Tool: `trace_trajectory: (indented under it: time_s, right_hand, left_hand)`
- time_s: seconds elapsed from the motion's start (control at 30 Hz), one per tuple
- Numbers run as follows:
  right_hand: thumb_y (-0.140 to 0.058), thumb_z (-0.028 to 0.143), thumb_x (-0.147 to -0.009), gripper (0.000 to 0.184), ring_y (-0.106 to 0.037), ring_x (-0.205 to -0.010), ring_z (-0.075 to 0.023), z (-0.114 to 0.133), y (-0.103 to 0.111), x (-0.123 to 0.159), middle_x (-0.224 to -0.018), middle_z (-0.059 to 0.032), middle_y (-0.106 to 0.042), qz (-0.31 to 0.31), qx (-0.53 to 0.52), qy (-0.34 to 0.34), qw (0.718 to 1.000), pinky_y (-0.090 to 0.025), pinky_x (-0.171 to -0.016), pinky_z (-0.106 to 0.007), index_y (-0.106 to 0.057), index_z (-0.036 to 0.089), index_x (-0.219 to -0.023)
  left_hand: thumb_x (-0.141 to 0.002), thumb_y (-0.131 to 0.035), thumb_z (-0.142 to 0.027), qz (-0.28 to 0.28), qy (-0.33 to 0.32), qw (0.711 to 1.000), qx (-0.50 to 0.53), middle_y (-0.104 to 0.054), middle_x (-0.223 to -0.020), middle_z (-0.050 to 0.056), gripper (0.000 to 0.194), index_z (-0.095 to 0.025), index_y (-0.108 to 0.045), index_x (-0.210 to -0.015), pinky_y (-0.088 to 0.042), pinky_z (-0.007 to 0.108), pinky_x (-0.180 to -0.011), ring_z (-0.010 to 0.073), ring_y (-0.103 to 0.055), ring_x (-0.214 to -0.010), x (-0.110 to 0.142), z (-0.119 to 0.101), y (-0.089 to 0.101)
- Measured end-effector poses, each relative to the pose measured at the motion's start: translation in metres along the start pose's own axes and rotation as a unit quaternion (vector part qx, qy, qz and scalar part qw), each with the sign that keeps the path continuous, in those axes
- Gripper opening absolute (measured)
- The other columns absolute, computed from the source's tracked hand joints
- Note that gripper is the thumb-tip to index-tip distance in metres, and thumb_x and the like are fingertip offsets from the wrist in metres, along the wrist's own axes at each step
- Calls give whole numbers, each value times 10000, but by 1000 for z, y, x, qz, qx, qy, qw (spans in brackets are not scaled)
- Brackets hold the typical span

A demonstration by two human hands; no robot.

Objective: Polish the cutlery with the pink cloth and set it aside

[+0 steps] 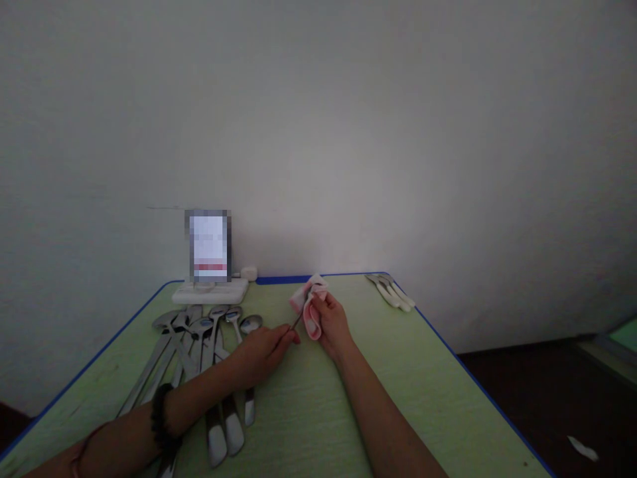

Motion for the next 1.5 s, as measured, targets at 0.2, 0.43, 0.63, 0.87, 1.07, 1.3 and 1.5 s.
trace_trajectory:
  time_s: [0.2,0.43,0.63,0.87,1.07,1.3,1.5]
  right_hand:
    - [-637,212,-611,101,-465,-514,-71,3,14,-1,-560,66,-567,-73,44,34,996,-346,-506,-193,-608,168,-697]
    - [-583,183,-619,64,-426,-483,-68,4,25,-2,-512,80,-505,-95,14,31,995,-347,-480,-181,-602,176,-679]
    - [-587,506,-687,389,-572,-659,-148,-4,-16,2,-740,-20,-643,62,-45,-51,996,-460,-590,-261,-611,163,-869]
    - [-747,181,-526,511,-565,-684,-114,-2,-14,6,-817,30,-627,74,72,18,994,-464,-586,-216,-550,215,-996]
    - [-534,115,-583,114,-548,-547,-120,-8,17,-3,-593,26,-603,-67,-94,-51,992,-474,-560,-242,-554,165,-684]
    - [-493,321,-694,232,-614,-694,-174,12,-3,7,-762,-30,-679,5,-204,-64,977,-509,-638,-310,-596,164,-830]
    - [-483,457,-725,364,-626,-798,-206,-1,-21,15,-856,-53,-686,52,-180,-127,974,-508,-713,-361,-598,157,-897]
  left_hand:
    - [-912,-209,-332,15,9,1000,-18,-671,-827,56,411,-202,-595,-959,-416,295,-729,203,-616,-780,0,3,-4]
    - [-909,-234,-343,1,2,999,48,-658,-832,40,355,-196,-553,-959,-410,262,-688,180,-604,-754,1,-2,2]
    - [-901,-235,-343,-44,18,995,89,-586,-684,11,324,-186,-519,-882,-390,252,-610,165,-562,-630,-2,7,6]
    - [-895,-248,-341,-59,15,993,98,-589,-699,19,301,-187,-503,-851,-376,249,-591,164,-556,-626,-5,10,6]
    - [-893,-251,-357,-41,24,996,80,-600,-700,10,363,-190,-570,-933,-384,252,-632,166,-564,-654,-2,9,5]
    - [-882,-252,-406,-16,35,995,91,-430,-482,-51,448,-182,-633,-813,-333,219,-524,130,-455,-488,-2,6,3]
    - [-883,-244,-432,-10,42,992,122,-336,-443,-65,482,-175,-639,-783,-288,204,-458,118,-383,-436,0,8,0]
Point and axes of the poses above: each hand's wrist, its own x-axis away from the middle knuckle, its own y-axis out of the back of the hand, z = x × y, the point moved 10 cm from there along -x, towards the middle knuckle
